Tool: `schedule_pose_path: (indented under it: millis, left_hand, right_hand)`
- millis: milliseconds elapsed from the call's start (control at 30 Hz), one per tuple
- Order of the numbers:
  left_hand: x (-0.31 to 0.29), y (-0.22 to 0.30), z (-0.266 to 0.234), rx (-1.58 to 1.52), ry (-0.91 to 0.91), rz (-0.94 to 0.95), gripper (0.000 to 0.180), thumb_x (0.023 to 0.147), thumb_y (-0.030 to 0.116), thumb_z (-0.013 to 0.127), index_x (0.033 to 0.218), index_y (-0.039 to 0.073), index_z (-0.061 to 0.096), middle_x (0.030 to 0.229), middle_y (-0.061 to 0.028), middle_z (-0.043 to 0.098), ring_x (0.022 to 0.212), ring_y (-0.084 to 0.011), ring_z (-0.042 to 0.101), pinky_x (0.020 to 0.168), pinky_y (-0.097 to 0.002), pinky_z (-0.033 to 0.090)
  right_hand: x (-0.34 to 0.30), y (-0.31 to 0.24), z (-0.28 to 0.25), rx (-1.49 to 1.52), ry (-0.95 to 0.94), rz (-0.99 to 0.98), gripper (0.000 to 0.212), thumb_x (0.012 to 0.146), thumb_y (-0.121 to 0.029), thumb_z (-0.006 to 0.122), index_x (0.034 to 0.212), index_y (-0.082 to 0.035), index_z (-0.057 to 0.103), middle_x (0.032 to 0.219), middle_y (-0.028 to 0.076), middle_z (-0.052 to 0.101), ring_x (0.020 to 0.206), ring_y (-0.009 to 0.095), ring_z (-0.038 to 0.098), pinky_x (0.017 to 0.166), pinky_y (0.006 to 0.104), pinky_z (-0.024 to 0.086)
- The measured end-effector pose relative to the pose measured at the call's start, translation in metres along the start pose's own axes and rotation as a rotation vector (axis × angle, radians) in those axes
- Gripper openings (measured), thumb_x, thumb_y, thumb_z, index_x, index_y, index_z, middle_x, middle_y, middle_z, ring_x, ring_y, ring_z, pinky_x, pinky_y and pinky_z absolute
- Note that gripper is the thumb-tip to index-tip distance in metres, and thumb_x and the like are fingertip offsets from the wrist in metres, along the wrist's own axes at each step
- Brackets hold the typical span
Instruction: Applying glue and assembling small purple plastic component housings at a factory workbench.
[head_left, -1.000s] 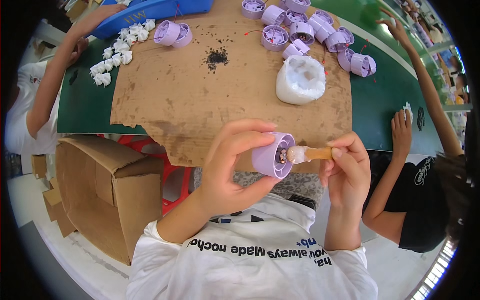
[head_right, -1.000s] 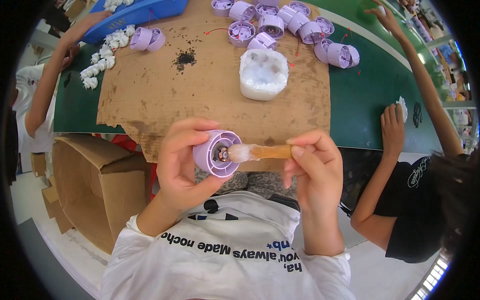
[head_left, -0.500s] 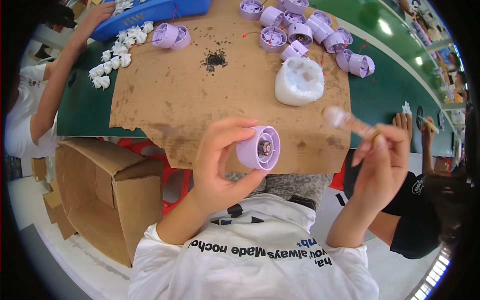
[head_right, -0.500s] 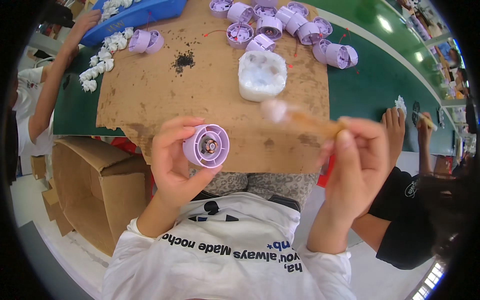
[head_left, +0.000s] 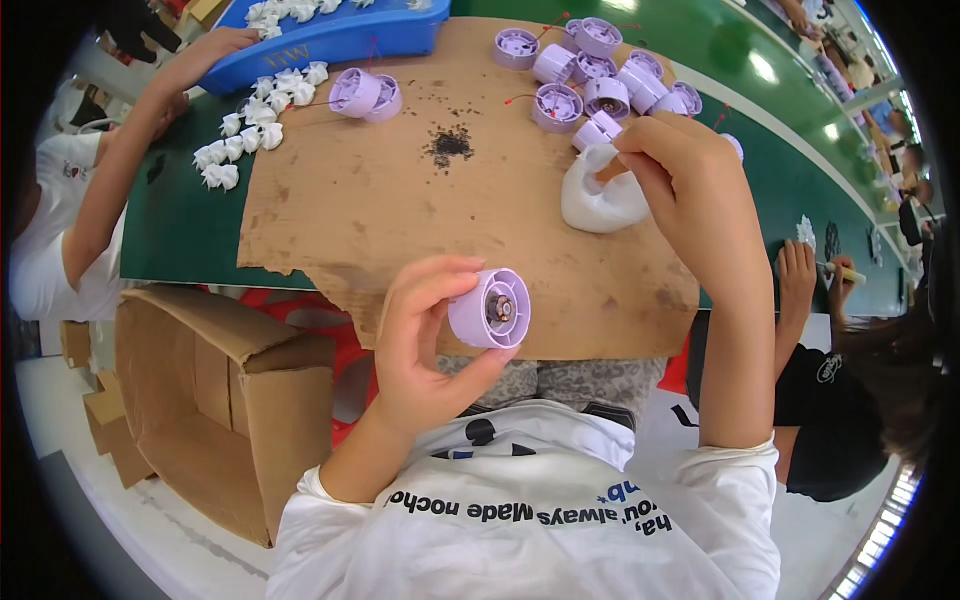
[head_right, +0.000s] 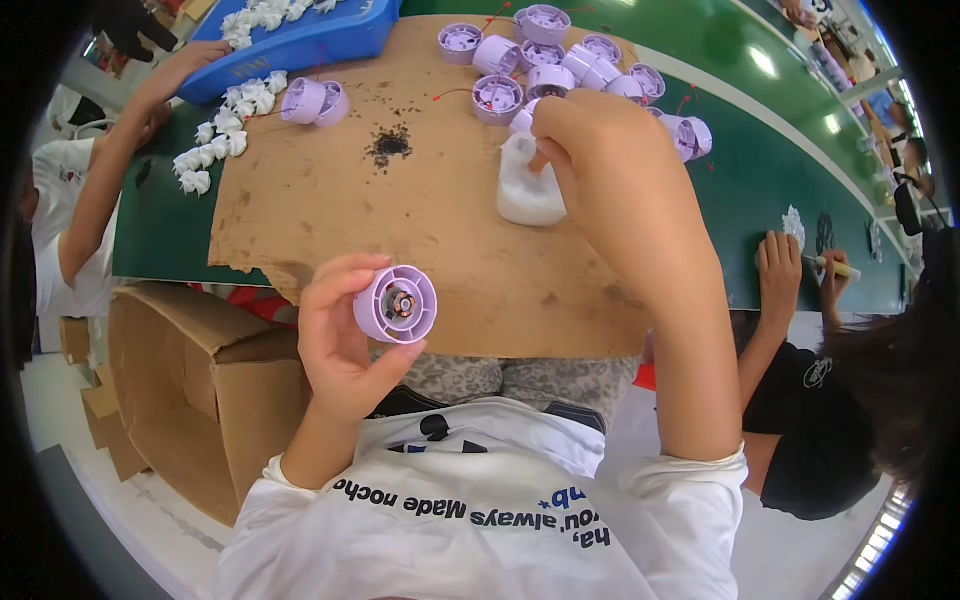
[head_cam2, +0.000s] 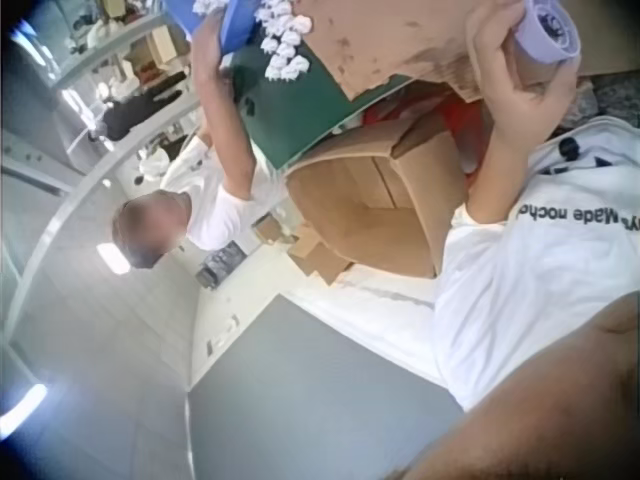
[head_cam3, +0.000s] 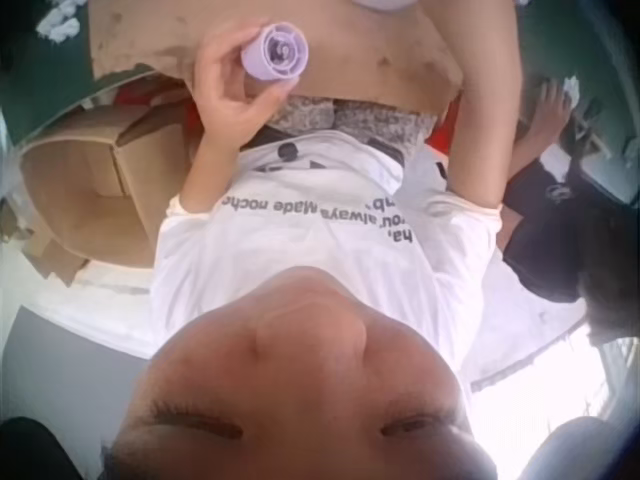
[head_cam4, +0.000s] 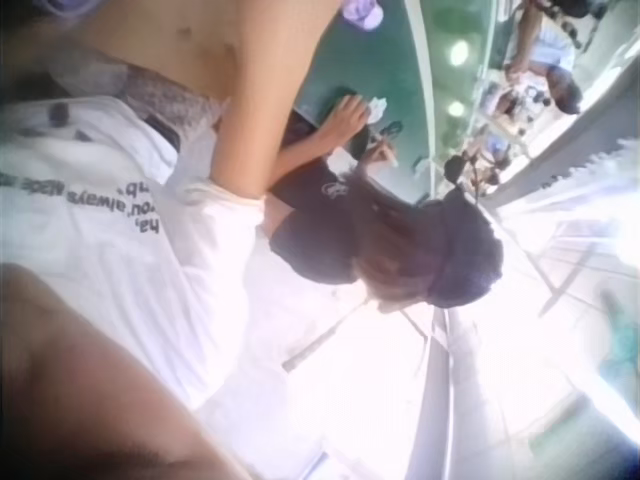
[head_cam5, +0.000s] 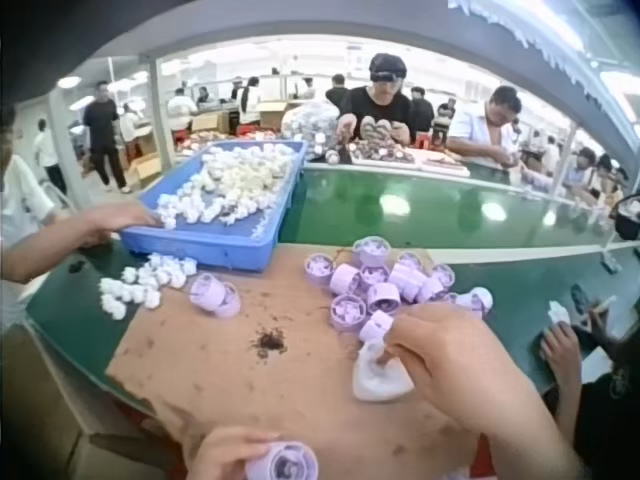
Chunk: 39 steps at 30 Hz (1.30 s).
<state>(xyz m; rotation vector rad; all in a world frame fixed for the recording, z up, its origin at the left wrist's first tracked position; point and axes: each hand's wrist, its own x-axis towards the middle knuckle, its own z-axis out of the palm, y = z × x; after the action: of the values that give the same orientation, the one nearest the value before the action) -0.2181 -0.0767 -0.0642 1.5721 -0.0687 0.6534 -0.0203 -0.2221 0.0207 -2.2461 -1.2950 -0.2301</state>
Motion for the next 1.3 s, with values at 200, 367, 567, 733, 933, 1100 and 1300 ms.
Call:
schedule_pose_path:
  millis: [200,367,567,733,933,1100,1300]
  left_hand:
    - [-0.004,0.004,-0.02,0.01,0.069,0.026,0.059,0.067,-0.009,0.073,0.119,0.001,0.047,0.123,-0.0177,0.045,0.11,-0.0241,0.052,0.092,-0.0354,0.046]
    - [-0.009,0.007,-0.036,0.024,0.199,0.011,0.06,0.067,-0.009,0.071,0.12,0.001,0.045,0.121,-0.0163,0.046,0.111,-0.0236,0.051,0.092,-0.0346,0.045]
    - [-0.021,0.012,-0.054,-0.002,0.327,-0.017,0.06,0.069,-0.009,0.07,0.121,0.002,0.044,0.12,-0.0147,0.046,0.11,-0.0232,0.051,0.095,-0.0351,0.043]
    - [-0.029,0.02,-0.064,0.01,0.389,-0.034,0.06,0.068,-0.01,0.069,0.121,0.002,0.043,0.118,-0.0142,0.047,0.11,-0.0241,0.051,0.095,-0.0359,0.042]
    - [-0.031,0.024,-0.071,-0.028,0.438,-0.041,0.059,0.07,-0.011,0.068,0.121,0.002,0.042,0.12,-0.0131,0.046,0.111,-0.0216,0.051,0.096,-0.0341,0.042]
    - [-0.032,0.027,-0.074,-0.044,0.419,-0.047,0.058,0.071,-0.011,0.068,0.121,0.001,0.042,0.121,-0.0128,0.046,0.111,-0.0216,0.051,0.096,-0.0341,0.042]
    - [-0.029,0.026,-0.073,-0.025,0.463,-0.06,0.056,0.072,-0.01,0.068,0.121,0.001,0.042,0.118,-0.0117,0.048,0.109,-0.0194,0.052,0.095,-0.0327,0.043]
  right_hand:
    - [0.021,-0.036,-0.013,-0.072,0.096,0.015,0.026,0.076,-0.005,0.068,0.101,0.001,0.063,0.069,0.008,0.05,0.066,0.017,0.053,0.059,0.0277,0.043]
    - [0.063,-0.073,0.051,0.118,0.155,-0.229,0.025,0.075,-0.011,0.07,0.098,-0.002,0.065,0.078,0.011,0.058,0.075,0.024,0.058,0.07,0.0337,0.047]
    - [0.154,-0.103,0.168,-0.104,0.114,-0.388,0.013,0.073,-0.013,0.061,0.081,-0.005,0.068,0.088,0.013,0.062,0.089,0.03,0.056,0.073,0.0382,0.047]
    - [0.185,-0.112,0.21,-0.368,0.023,-0.349,0.016,0.073,-0.013,0.056,0.083,-0.007,0.068,0.088,0.013,0.063,0.088,0.028,0.058,0.069,0.0373,0.047]
    - [0.189,-0.113,0.223,-0.286,-0.012,-0.177,0.012,0.077,-0.014,0.055,0.081,-0.008,0.065,0.082,0.011,0.067,0.087,0.027,0.06,0.069,0.0402,0.048]
    - [0.186,-0.117,0.212,-0.265,-0.046,-0.209,0.011,0.076,-0.015,0.058,0.082,-0.008,0.065,0.082,0.012,0.066,0.082,0.028,0.061,0.067,0.0406,0.049]
    - [0.176,-0.114,0.207,-0.244,-0.048,-0.266,0.014,0.076,-0.015,0.058,0.08,-0.007,0.068,0.085,0.012,0.067,0.081,0.027,0.061,0.069,0.0387,0.048]
